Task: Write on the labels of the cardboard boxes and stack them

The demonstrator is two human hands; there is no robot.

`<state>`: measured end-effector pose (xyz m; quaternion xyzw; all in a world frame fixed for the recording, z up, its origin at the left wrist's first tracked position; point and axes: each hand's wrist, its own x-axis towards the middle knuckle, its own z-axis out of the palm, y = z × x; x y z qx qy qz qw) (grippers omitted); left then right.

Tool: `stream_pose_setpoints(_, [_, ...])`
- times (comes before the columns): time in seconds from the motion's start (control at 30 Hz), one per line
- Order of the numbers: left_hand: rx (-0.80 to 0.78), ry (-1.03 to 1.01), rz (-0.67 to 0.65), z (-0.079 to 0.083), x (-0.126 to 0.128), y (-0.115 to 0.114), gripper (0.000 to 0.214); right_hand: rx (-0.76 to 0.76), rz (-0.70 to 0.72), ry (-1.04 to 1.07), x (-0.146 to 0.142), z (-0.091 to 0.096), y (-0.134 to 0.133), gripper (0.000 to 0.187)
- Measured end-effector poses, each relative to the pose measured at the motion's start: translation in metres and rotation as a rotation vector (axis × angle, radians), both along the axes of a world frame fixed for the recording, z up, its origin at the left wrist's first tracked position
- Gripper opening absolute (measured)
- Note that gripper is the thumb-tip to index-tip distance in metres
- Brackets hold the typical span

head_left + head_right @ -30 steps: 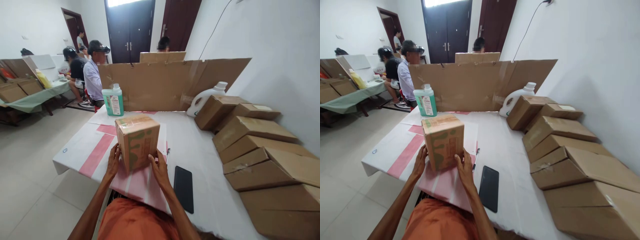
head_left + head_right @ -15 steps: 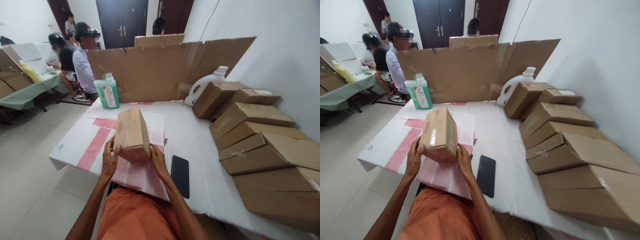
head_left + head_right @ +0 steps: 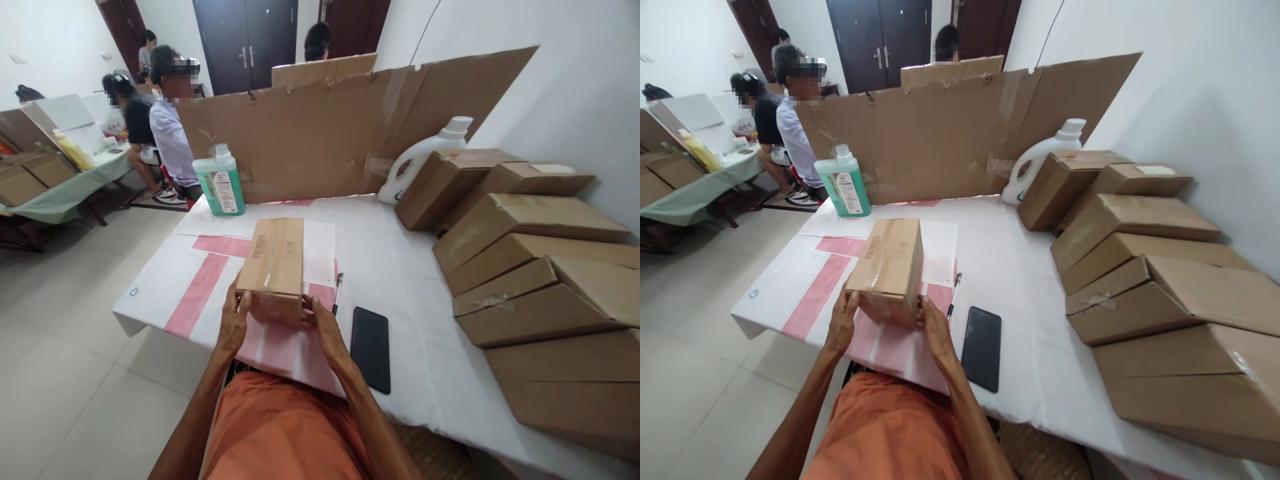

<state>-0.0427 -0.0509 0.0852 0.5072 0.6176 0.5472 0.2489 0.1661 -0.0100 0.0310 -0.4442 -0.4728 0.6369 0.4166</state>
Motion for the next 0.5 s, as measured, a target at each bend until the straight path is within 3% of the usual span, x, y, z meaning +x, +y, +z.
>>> stream_pose_setpoints(0.13, [0.009,-0.052,0.153,-0.008,-0.019,0.002,0.061,-0.037,0.237,-0.042,0.005,0.017,-0.016,0.077])
stream_pose_setpoints(0.2, [0.021,-0.095,0.229,-0.012,-0.032,0.000,0.063,0.017,0.255,-0.079,0.009,0.024,-0.012,0.074])
stream_pose_setpoints(0.37, [-0.053,-0.104,0.206,-0.022,-0.048,-0.012,0.067,0.243,-0.100,-0.255,0.016,0.042,0.051,0.071])
stream_pose_setpoints(0.5, [-0.171,-0.070,0.072,-0.032,-0.037,-0.014,0.064,0.253,-0.155,-0.251,0.001,0.049,0.113,0.094])
